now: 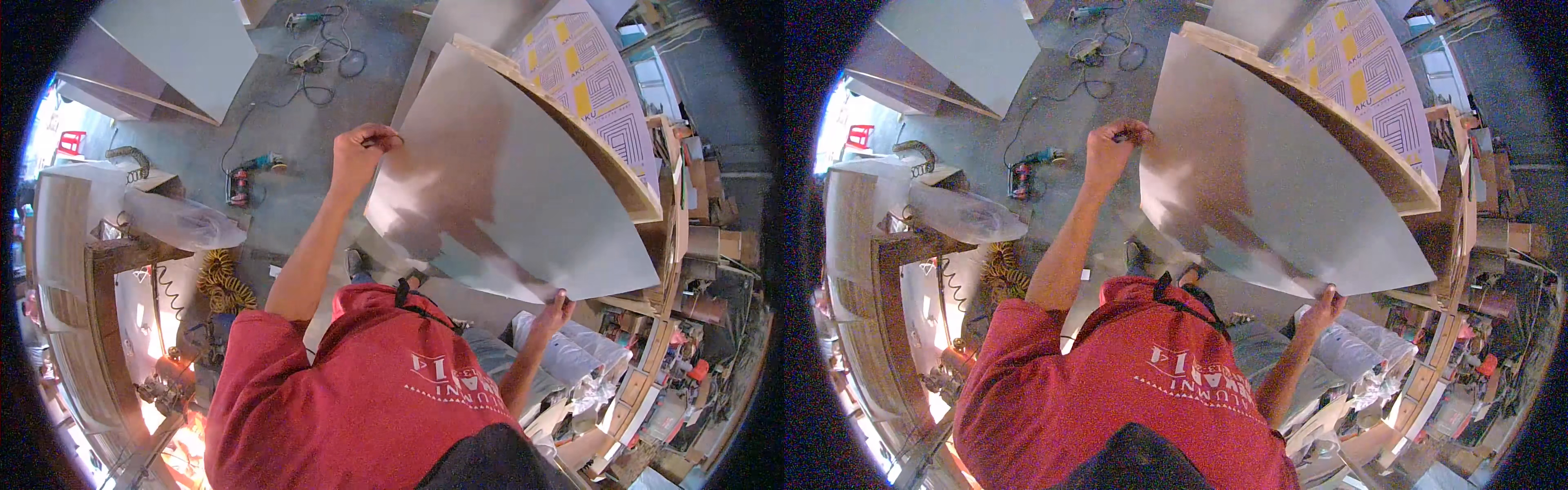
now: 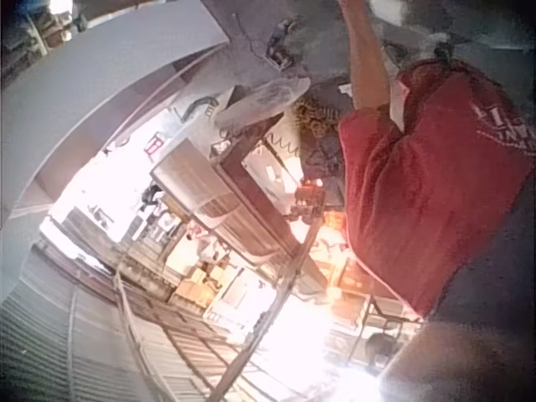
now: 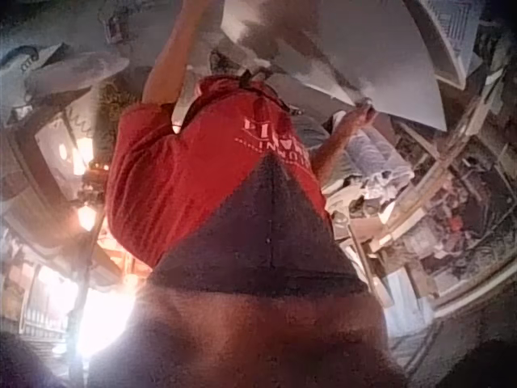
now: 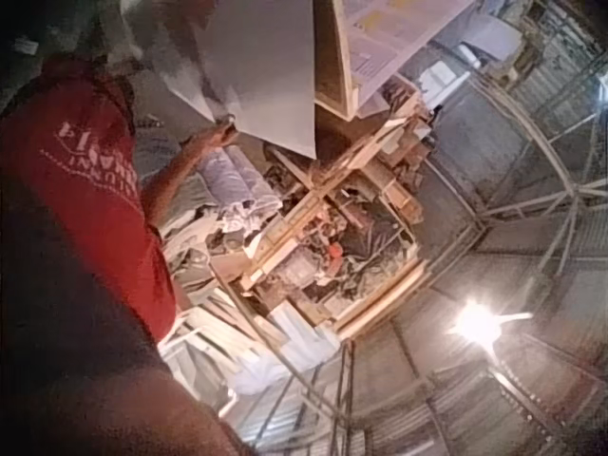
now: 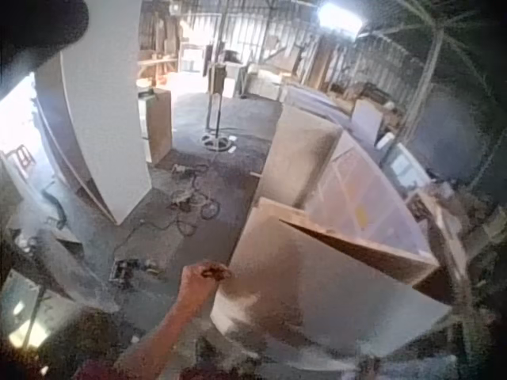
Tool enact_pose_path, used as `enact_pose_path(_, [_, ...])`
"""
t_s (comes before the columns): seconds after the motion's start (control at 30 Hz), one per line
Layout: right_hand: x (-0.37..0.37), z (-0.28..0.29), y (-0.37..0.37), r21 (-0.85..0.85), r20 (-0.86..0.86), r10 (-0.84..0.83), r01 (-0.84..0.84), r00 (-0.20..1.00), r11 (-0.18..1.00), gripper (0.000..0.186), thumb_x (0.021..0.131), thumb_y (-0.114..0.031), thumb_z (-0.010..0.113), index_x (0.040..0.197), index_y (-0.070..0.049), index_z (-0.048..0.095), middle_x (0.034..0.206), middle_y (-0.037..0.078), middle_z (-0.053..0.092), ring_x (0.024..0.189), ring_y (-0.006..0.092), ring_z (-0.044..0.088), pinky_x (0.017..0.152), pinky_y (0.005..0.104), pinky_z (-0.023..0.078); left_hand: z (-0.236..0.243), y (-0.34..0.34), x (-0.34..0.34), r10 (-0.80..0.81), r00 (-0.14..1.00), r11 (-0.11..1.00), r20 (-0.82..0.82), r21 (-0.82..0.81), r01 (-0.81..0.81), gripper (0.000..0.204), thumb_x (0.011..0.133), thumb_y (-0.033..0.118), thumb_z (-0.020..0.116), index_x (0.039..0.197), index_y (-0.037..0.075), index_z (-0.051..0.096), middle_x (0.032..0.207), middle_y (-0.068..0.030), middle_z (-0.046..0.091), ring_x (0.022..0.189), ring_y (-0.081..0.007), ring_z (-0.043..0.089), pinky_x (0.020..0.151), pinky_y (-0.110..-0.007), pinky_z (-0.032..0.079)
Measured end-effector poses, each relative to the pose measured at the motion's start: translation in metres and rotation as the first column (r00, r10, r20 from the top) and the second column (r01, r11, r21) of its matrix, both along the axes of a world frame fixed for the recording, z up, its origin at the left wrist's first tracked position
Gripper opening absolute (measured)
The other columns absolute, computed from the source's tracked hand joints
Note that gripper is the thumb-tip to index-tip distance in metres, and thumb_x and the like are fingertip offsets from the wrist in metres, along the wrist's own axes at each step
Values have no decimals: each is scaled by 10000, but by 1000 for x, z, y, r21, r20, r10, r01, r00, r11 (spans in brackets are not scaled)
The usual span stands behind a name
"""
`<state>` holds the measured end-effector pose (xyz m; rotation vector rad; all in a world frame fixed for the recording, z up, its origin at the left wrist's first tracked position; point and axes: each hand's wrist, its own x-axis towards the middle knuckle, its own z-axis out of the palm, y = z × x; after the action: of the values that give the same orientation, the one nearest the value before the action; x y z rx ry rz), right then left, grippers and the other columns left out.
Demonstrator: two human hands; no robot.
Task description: The person applies a flexible laminate sheet to the side of a wooden cabinet structure by hand, pressing and smoothing the surface to ensure adhesion.
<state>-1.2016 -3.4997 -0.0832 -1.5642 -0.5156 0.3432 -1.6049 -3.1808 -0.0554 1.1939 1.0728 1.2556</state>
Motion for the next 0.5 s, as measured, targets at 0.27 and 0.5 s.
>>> enact_pose_path(0.27, [-19,16,13,-19,81,-70,72,994,997,222,886,-149,621,1074,-54,549,920,1,565,824,106,513,722,271,425,-2,7,9,43,996,996,-80,75,-37,98,747,-21,681,846,-27,684,787,-66,698,701,-110,643,669,-236,501])
enact_pose_path(0.5, [-2,-2,6,57,35,-26,24,999,998,225,886,-143,613,1075,-41,542,932,1,563,828,105,505,739,267,424,-5,10,10,-17,997,997,70,80,12,109,781,-65,637,874,-9,646,800,-44,677,734,-109,630,685,-240,504])
